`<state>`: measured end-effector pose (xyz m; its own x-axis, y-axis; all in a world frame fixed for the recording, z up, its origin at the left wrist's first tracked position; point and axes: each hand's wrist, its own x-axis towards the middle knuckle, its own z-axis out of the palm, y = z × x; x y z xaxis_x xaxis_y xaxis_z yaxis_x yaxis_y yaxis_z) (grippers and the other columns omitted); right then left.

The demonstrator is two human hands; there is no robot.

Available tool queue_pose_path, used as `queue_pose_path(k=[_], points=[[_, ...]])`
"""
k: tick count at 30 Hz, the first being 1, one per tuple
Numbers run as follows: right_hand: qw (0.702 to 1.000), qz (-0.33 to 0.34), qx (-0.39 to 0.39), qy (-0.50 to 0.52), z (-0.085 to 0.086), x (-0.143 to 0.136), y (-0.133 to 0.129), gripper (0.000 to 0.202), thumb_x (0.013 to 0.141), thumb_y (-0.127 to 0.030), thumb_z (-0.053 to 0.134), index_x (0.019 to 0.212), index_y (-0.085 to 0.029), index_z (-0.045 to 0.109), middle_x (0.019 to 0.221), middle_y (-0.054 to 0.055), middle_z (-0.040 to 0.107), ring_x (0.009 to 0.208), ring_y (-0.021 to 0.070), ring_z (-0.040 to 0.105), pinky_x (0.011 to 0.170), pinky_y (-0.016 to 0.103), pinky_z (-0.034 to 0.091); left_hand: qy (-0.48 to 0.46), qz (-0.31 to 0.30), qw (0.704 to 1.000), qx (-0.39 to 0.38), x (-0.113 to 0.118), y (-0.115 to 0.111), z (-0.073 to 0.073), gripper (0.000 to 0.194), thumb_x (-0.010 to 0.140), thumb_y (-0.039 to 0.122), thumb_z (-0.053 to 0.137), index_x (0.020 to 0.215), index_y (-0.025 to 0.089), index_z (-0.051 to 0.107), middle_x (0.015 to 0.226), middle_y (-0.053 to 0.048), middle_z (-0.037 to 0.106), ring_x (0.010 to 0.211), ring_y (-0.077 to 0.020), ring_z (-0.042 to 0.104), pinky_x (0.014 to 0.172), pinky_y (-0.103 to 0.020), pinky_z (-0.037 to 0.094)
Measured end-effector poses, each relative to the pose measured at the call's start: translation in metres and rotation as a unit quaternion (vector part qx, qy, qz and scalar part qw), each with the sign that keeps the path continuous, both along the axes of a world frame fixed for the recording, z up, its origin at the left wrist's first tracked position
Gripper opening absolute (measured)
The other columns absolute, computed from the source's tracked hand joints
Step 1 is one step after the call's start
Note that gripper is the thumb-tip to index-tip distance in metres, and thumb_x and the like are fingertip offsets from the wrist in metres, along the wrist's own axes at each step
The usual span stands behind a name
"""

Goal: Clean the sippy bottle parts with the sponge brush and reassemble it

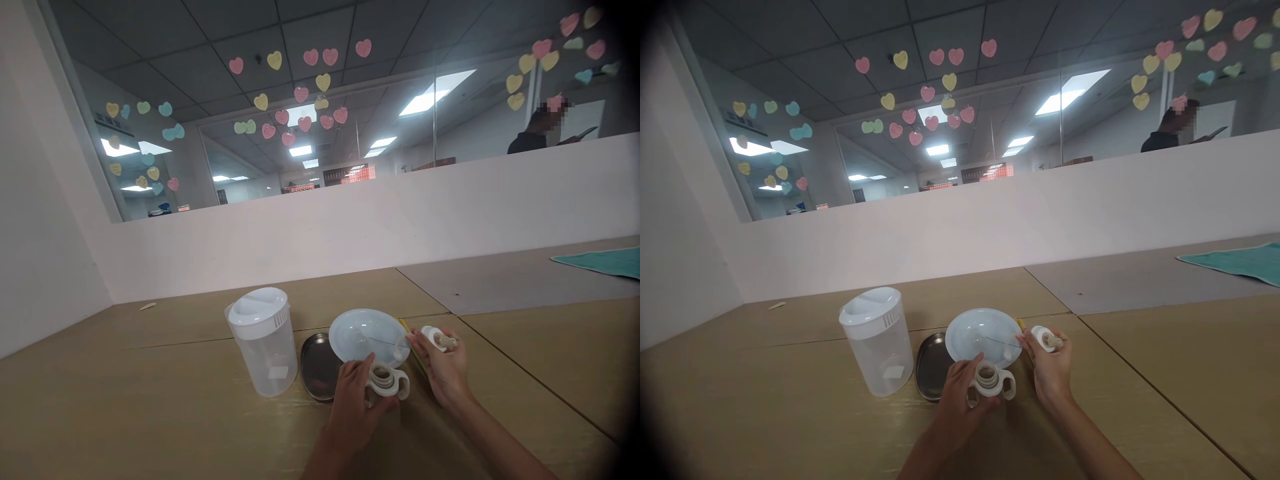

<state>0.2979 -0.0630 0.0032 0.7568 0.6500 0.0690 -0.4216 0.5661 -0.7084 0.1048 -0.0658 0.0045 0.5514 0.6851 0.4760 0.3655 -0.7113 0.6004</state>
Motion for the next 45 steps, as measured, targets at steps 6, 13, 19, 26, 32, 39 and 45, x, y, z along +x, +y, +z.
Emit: queue_pose_path(k=[6, 13, 19, 26, 32, 39, 45], points=[[0.999, -0.032, -0.019, -0.035, -0.006, -0.001, 0.003, 0.066, 0.048, -0.030, 0.081, 0.095, -0.025, 0.035, 0.080, -0.007, 0.055, 0.069, 0.0127, 0.064, 0.071, 0.032, 0.057, -0.001, -0.002, 1.000, 0.006, 0.000, 0.001, 0.000, 0.065, 0.073, 0.049, 0.061, 0.130, 0.022, 0.044, 0.115, -0.010, 0.057, 0.108, -0.0258, 0.046, 0.095, -0.042, 0.037], [0.938, -0.115, -0.083, -0.315, -0.016, -0.004, 0.004, 0.045, 0.062, -0.039, 0.071, 0.094, -0.020, 0.045, 0.087, 0.000, 0.055, 0.079, 0.0145, 0.057, 0.069, 0.029, 0.051, 0.007, -0.004, 1.000, 0.019, 0.000, 0.001, -0.001, 0.063, 0.075, 0.047, 0.060, 0.130, 0.022, 0.043, 0.114, -0.009, 0.057, 0.107, -0.0247, 0.047, 0.094, -0.040, 0.037], [0.799, -0.092, -0.051, -0.592, -0.023, -0.001, 0.003, 0.022, 0.076, -0.030, 0.054, 0.097, -0.023, 0.054, 0.108, 0.006, 0.058, 0.106, 0.0221, 0.054, 0.086, 0.038, 0.047, 0.002, -0.007, 1.000, 0.020, -0.001, 0.000, 0.000, 0.064, 0.074, 0.047, 0.061, 0.130, 0.022, 0.044, 0.114, -0.009, 0.059, 0.107, -0.0248, 0.048, 0.094, -0.040, 0.038], [0.735, -0.040, -0.044, -0.675, -0.026, 0.011, 0.007, 0.027, 0.079, -0.027, 0.050, 0.106, -0.027, 0.054, 0.122, 0.003, 0.054, 0.119, 0.0218, 0.046, 0.097, 0.040, 0.042, -0.005, -0.001, 1.000, 0.018, -0.001, 0.000, 0.000, 0.063, 0.072, 0.046, 0.064, 0.129, 0.023, 0.045, 0.114, -0.008, 0.058, 0.107, -0.0240, 0.048, 0.095, -0.039, 0.039], [0.772, 0.091, -0.107, -0.620, -0.015, 0.005, -0.001, 0.040, 0.080, -0.043, 0.051, 0.115, -0.024, 0.049, 0.116, 0.005, 0.056, 0.106, 0.0208, 0.055, 0.089, 0.034, 0.047, -0.003, -0.006, 1.000, 0.018, -0.002, -0.001, 0.000, 0.062, 0.073, 0.046, 0.063, 0.129, 0.024, 0.045, 0.115, -0.007, 0.058, 0.108, -0.0238, 0.047, 0.095, -0.039, 0.039], [0.775, 0.025, -0.103, -0.623, -0.011, 0.003, -0.003, 0.036, 0.079, -0.043, 0.052, 0.110, -0.023, 0.052, 0.116, 0.007, 0.054, 0.109, 0.0213, 0.051, 0.092, 0.034, 0.044, 0.003, -0.002, 1.000, 0.025, -0.002, -0.001, 0.001, 0.062, 0.073, 0.046, 0.063, 0.128, 0.022, 0.045, 0.115, -0.008, 0.058, 0.108, -0.0242, 0.047, 0.095, -0.040, 0.038], [0.763, -0.027, -0.083, -0.640, -0.015, 0.007, 0.001, 0.025, 0.076, -0.038, 0.056, 0.095, -0.023, 0.051, 0.104, 0.006, 0.058, 0.099, 0.0197, 0.055, 0.085, 0.034, 0.046, -0.003, 0.003, 1.000, 0.029, -0.002, -0.001, -0.001, 0.062, 0.073, 0.045, 0.064, 0.128, 0.023, 0.046, 0.115, -0.008, 0.058, 0.108, -0.0243, 0.048, 0.094, -0.041, 0.039]])
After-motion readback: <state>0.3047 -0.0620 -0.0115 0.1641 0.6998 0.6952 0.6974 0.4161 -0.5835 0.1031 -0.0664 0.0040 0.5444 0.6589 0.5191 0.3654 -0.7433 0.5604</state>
